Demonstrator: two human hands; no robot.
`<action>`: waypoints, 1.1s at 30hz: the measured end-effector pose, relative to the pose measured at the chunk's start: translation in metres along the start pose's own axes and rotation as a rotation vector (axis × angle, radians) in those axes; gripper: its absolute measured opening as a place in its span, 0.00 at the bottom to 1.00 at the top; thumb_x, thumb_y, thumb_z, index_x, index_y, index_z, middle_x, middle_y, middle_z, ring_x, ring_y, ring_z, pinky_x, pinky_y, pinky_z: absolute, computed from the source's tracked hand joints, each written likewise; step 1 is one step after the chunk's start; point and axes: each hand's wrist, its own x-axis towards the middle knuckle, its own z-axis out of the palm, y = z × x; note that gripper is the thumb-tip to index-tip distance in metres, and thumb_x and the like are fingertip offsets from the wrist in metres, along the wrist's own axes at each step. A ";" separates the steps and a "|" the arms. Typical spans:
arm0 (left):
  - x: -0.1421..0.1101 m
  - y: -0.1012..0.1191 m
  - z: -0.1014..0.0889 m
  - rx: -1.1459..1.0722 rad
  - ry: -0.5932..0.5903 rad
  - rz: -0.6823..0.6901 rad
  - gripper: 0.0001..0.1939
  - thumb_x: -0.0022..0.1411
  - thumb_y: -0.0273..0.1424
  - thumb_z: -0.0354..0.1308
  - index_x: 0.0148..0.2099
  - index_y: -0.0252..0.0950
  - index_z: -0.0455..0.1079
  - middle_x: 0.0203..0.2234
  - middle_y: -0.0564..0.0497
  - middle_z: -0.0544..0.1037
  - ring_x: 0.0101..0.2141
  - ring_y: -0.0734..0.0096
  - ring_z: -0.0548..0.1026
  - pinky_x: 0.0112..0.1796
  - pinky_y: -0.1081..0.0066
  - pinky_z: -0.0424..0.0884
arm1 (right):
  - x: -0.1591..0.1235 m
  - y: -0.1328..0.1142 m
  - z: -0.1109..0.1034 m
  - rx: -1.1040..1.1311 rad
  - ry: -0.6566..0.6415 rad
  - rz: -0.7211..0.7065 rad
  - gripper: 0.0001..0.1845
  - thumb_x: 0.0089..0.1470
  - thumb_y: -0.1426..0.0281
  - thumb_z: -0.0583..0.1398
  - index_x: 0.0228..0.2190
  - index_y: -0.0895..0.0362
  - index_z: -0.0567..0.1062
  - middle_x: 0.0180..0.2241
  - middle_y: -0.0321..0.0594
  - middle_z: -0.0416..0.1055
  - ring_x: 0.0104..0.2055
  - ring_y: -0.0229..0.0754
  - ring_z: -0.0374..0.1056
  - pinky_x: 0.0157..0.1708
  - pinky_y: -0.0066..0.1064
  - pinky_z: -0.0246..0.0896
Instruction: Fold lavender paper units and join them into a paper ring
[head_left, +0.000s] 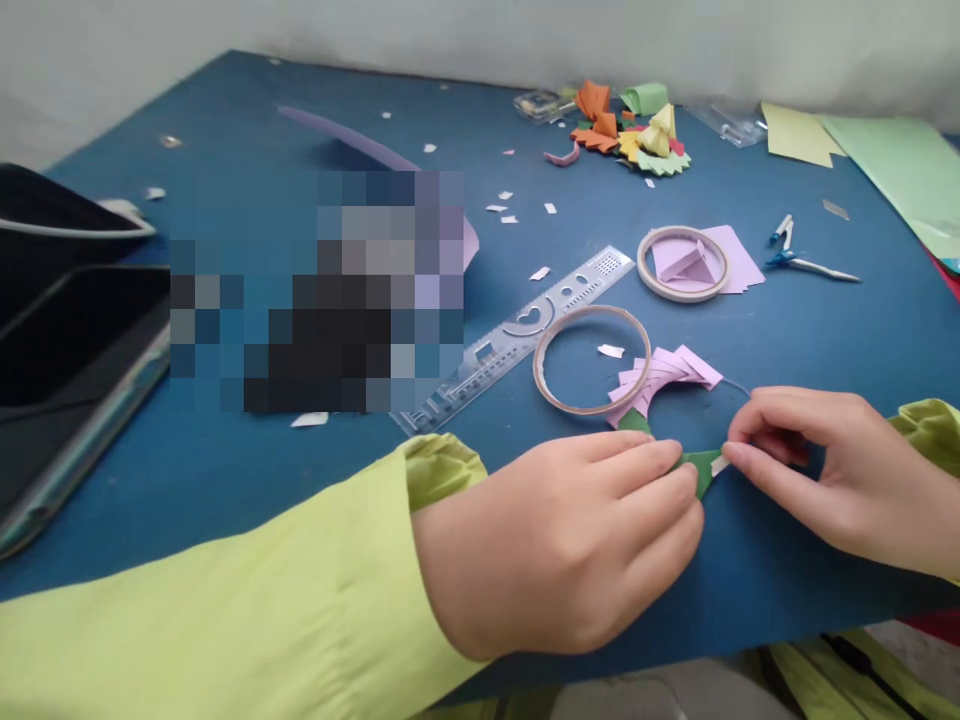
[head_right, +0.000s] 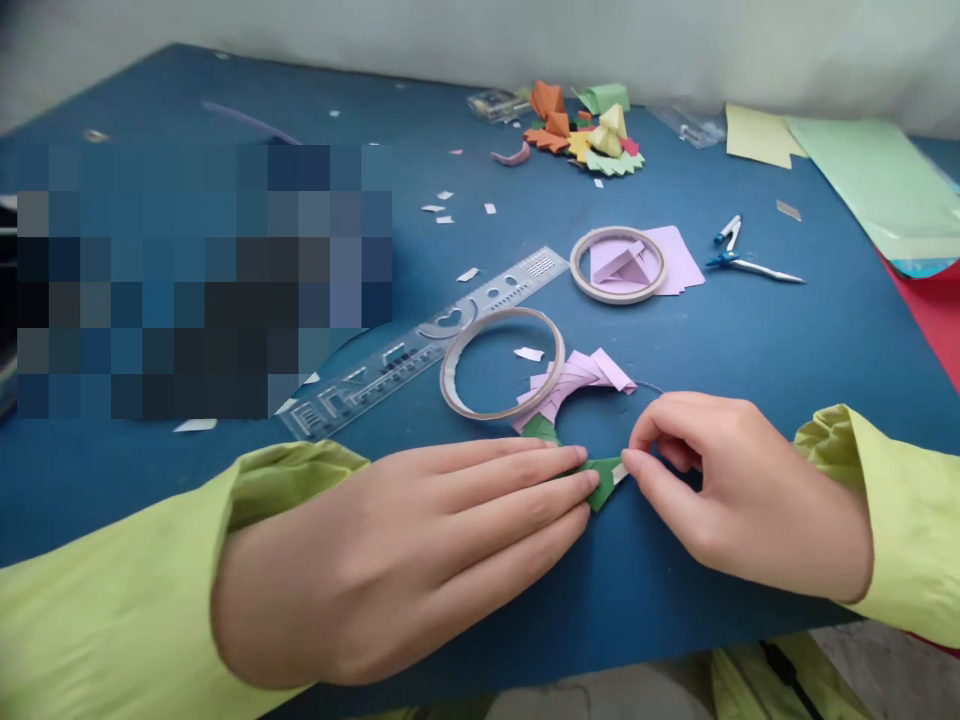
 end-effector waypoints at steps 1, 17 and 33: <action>0.000 -0.001 0.000 -0.009 0.001 0.003 0.20 0.67 0.21 0.39 0.39 0.36 0.73 0.35 0.44 0.78 0.36 0.64 0.75 0.43 0.65 0.73 | 0.000 0.000 0.001 0.000 0.011 0.004 0.09 0.58 0.71 0.56 0.25 0.55 0.69 0.21 0.31 0.61 0.23 0.33 0.56 0.22 0.26 0.53; 0.000 -0.006 0.001 -0.086 0.041 0.002 0.15 0.65 0.20 0.45 0.43 0.37 0.72 0.39 0.44 0.79 0.38 0.64 0.77 0.43 0.64 0.75 | 0.001 -0.001 0.011 -0.117 0.095 -0.049 0.11 0.57 0.70 0.56 0.24 0.55 0.72 0.15 0.28 0.58 0.19 0.32 0.57 0.24 0.28 0.52; 0.002 0.002 0.005 0.008 -0.012 -0.040 0.09 0.62 0.23 0.48 0.36 0.35 0.69 0.34 0.44 0.78 0.38 0.60 0.75 0.42 0.62 0.73 | 0.004 0.011 0.011 -0.480 0.140 -0.166 0.16 0.58 0.60 0.56 0.22 0.54 0.66 0.16 0.31 0.62 0.20 0.36 0.56 0.24 0.30 0.48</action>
